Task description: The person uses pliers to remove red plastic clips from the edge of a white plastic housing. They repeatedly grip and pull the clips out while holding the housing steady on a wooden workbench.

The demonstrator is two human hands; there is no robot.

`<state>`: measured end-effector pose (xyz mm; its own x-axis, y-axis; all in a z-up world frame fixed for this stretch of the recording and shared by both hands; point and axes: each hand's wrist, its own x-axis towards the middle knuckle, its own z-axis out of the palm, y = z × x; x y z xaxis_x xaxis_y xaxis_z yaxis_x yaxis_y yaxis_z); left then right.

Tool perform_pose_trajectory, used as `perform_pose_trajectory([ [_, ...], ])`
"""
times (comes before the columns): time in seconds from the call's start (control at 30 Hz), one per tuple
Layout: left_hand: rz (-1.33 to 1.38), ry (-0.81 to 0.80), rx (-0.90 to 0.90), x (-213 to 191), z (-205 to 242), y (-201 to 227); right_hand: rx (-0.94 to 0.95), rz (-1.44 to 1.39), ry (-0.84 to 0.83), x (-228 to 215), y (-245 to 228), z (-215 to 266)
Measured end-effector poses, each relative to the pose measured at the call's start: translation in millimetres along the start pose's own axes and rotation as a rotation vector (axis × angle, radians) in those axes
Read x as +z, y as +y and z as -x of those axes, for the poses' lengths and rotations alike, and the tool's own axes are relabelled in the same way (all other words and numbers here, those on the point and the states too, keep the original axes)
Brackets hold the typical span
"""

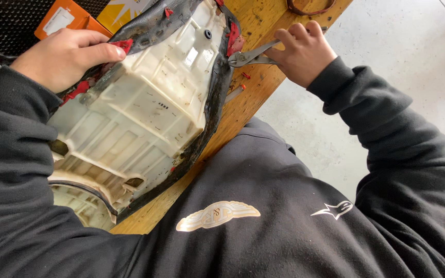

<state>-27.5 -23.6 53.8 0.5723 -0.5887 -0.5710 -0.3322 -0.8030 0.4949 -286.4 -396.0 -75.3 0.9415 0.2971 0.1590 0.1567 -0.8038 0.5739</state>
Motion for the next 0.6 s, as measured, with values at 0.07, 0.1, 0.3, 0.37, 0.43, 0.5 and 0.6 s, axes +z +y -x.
perform_pose_trajectory([
  [0.07, -0.008, -0.002, -0.007, 0, 0, 1, -0.010, 0.036, -0.005, 1, -1, -3],
  [0.1, -0.004, -0.003, -0.026, 0, 1, 1, -0.006, 0.027, 0.036, 2, -2, -4],
  [0.3, -0.003, 0.005, -0.021, 1, -1, -3, -0.026, 0.056, 0.052, 6, -3, -9],
  [0.37, -0.006, 0.007, -0.024, 1, -1, -2, -0.039, 0.058, 0.051, 7, 1, -9],
  [0.43, -0.034, 0.012, -0.040, 0, -1, 0, -0.099, 0.057, 0.095, 7, 7, -12],
  [0.5, -0.035, 0.013, -0.019, 1, -3, -6, -0.120, 0.091, 0.017, 1, 8, -18],
  [0.6, -0.030, 0.018, -0.015, 1, -3, -5, -0.152, 0.137, -0.051, -7, 11, -25],
])
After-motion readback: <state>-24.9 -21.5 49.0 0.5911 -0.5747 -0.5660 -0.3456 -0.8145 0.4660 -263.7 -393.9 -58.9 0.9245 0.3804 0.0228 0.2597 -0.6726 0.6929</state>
